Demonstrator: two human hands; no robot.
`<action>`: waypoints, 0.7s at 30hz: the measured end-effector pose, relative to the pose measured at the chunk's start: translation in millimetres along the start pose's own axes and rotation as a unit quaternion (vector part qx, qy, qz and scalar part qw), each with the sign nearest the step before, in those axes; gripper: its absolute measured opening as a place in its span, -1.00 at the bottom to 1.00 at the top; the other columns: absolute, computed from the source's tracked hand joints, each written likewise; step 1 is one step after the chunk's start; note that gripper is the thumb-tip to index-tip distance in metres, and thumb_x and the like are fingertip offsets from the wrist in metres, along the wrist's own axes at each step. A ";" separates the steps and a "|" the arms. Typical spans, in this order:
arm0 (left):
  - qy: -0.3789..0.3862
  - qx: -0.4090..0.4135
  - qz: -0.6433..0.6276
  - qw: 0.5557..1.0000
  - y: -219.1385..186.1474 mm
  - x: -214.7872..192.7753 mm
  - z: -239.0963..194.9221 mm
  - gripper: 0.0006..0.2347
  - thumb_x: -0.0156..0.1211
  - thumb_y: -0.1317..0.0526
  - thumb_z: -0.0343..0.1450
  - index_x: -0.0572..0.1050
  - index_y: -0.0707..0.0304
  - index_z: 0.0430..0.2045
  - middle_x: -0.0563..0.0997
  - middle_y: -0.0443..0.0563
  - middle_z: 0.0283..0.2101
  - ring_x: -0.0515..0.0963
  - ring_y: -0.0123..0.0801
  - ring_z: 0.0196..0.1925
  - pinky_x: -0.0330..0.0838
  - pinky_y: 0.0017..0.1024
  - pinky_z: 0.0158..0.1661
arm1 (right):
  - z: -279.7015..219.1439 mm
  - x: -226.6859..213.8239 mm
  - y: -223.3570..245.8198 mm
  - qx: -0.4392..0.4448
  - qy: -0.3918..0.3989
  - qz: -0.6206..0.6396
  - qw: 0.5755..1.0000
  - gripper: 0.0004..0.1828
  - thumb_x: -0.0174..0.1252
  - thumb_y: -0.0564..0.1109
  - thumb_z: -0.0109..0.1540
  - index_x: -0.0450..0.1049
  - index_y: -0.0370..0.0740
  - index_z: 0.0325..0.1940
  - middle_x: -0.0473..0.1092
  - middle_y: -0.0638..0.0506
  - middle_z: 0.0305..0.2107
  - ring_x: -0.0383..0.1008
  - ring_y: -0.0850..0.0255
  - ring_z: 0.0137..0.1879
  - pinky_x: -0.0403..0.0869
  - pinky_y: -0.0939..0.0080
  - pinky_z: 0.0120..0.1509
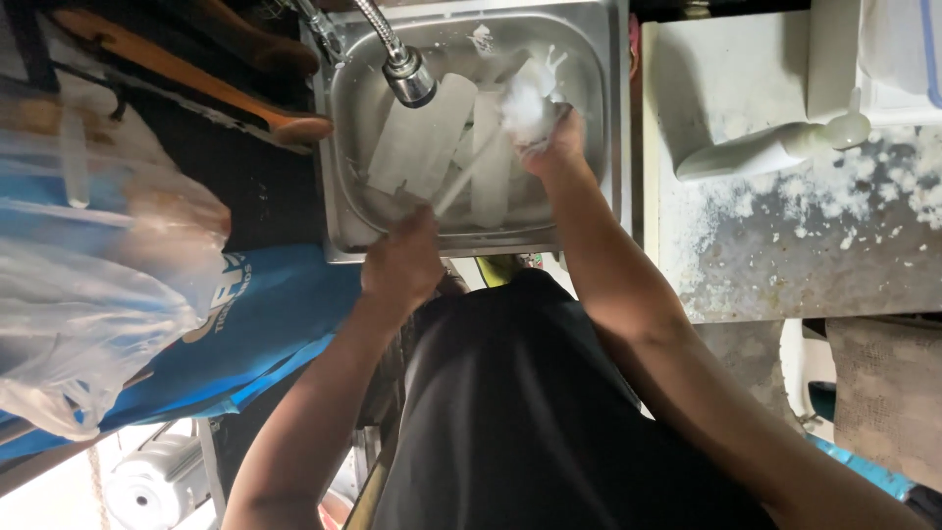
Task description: Washing and rinsing plastic bottles in a sink using soap and a brush
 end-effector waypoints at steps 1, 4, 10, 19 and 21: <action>-0.081 0.049 0.069 0.993 1.9 16.8 0.3 -0.64 -0.03 0.25 0.39 0.41 0.19 0.10 0.63 0.06 -0.29 0.69 0.01 -0.39 0.57 -0.10 -0.43 | 8.8 -1.6 -2.6 0.008 -0.031 -0.023 0.999 -0.49 -0.12 -0.02 0.27 0.33 -0.29 0.25 0.44 -0.22 -0.01 0.51 -0.20 0.09 0.51 -0.11 0.08; -0.123 0.079 0.165 0.976 -25.6 -12.4 -14.3 -0.53 0.04 0.26 0.33 0.43 0.16 0.20 0.62 -0.01 -0.31 0.66 -0.16 -0.52 0.53 -0.24 -0.58 | 29.2 -5.1 -15.7 -0.002 -0.053 -0.049 0.997 -0.56 -0.08 0.04 0.34 0.39 -0.15 0.24 0.41 -0.12 0.06 0.43 -0.10 0.18 0.38 -0.11 0.22; 0.004 0.068 0.100 0.993 -14.5 -1.7 1.5 -0.69 -0.14 0.20 0.47 0.45 0.15 0.07 0.59 -0.04 -0.49 0.64 -0.30 -0.63 0.48 -0.41 -0.69 | 2.9 -12.8 -25.2 -0.064 -0.073 -0.218 0.971 -0.43 -0.10 0.09 0.40 0.30 -0.31 0.38 0.36 -0.31 0.24 0.38 -0.20 0.37 0.38 -0.32 0.42; 0.216 -0.168 -0.442 0.854 -11.4 -11.6 22.8 -0.63 -0.12 0.10 0.53 0.35 0.19 0.22 0.47 0.24 -0.25 0.41 -0.18 -0.31 0.35 -0.23 -0.40 | 13.4 6.8 -34.4 -0.130 -0.034 -0.492 0.860 -0.68 0.02 0.16 0.28 0.52 -0.06 -0.14 0.52 -0.04 -0.30 0.62 0.01 -0.14 0.65 -0.10 -0.11; 0.190 -0.090 -0.249 0.945 -17.1 -2.0 15.8 -0.54 -0.24 0.09 0.54 0.28 0.26 0.34 0.55 0.37 0.14 0.57 0.12 0.20 0.50 0.03 0.10 | 63.6 -21.5 -26.2 -0.173 -0.056 -0.650 0.738 -0.72 0.13 0.19 0.24 0.61 0.05 -0.16 0.57 0.04 -0.34 0.65 0.09 -0.14 0.62 -0.07 -0.14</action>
Point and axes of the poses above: each hand's wrist, its own z-axis towards the middle knuckle, its own x-axis out of the palm, y = z × x, the point moved 2 cm from there along z, towards the middle knuckle
